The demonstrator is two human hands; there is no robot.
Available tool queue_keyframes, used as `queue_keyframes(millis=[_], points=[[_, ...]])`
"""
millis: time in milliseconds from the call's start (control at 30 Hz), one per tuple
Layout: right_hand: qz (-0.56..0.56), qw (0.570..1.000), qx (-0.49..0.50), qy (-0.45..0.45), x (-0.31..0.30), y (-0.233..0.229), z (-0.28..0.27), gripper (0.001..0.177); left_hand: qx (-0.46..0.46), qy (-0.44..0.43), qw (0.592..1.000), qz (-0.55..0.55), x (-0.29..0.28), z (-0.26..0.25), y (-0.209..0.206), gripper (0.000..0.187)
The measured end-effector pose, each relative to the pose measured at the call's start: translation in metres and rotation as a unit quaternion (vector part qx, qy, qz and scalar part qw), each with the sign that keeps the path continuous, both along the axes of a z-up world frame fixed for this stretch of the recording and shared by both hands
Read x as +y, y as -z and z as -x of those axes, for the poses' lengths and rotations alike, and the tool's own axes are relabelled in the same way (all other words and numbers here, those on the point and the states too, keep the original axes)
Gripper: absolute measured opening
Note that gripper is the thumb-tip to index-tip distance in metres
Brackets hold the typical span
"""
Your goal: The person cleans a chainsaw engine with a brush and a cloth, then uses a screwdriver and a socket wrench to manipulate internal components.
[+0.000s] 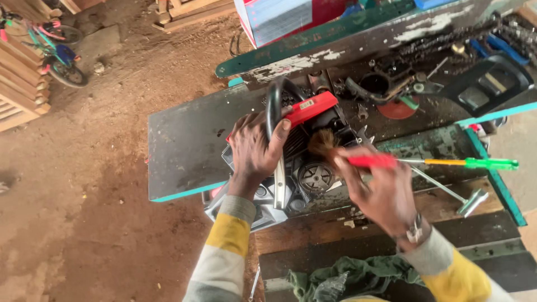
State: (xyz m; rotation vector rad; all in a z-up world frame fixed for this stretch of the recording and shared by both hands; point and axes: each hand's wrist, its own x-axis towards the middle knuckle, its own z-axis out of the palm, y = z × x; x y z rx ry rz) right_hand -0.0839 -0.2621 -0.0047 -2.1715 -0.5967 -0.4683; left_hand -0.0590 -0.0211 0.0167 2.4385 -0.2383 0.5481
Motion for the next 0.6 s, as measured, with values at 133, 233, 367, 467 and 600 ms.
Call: queue_keyframes(millis=[133, 233, 367, 467, 600], points=[[-0.024, 0.998, -0.04, 0.048, -0.013, 0.028, 0.06, 0.009, -0.034, -0.009, 0.999, 0.002, -0.001, 0.005, 0.012, 0.053], [-0.136, 0.967, 0.199, 0.078, -0.013, 0.045, 0.061, 0.012, -0.04, -0.027, 0.999, -0.015, 0.001, -0.006, 0.003, 0.052], [-0.208, 0.938, 0.277, 0.008, -0.023, 0.046, 0.069, 0.011, -0.021, -0.016, 1.0, -0.01, -0.001, 0.0, 0.0, 0.051], [-0.353, 0.932, 0.084, 0.016, -0.019, 0.059, 0.047, 0.014, -0.03, -0.015, 0.999, -0.017, 0.002, -0.003, 0.002, 0.052], [-0.292, 0.951, 0.011, 0.105, -0.011, 0.094, 0.055, 0.011, -0.002, -0.026, 1.0, -0.015, 0.004, -0.011, 0.0, 0.053]])
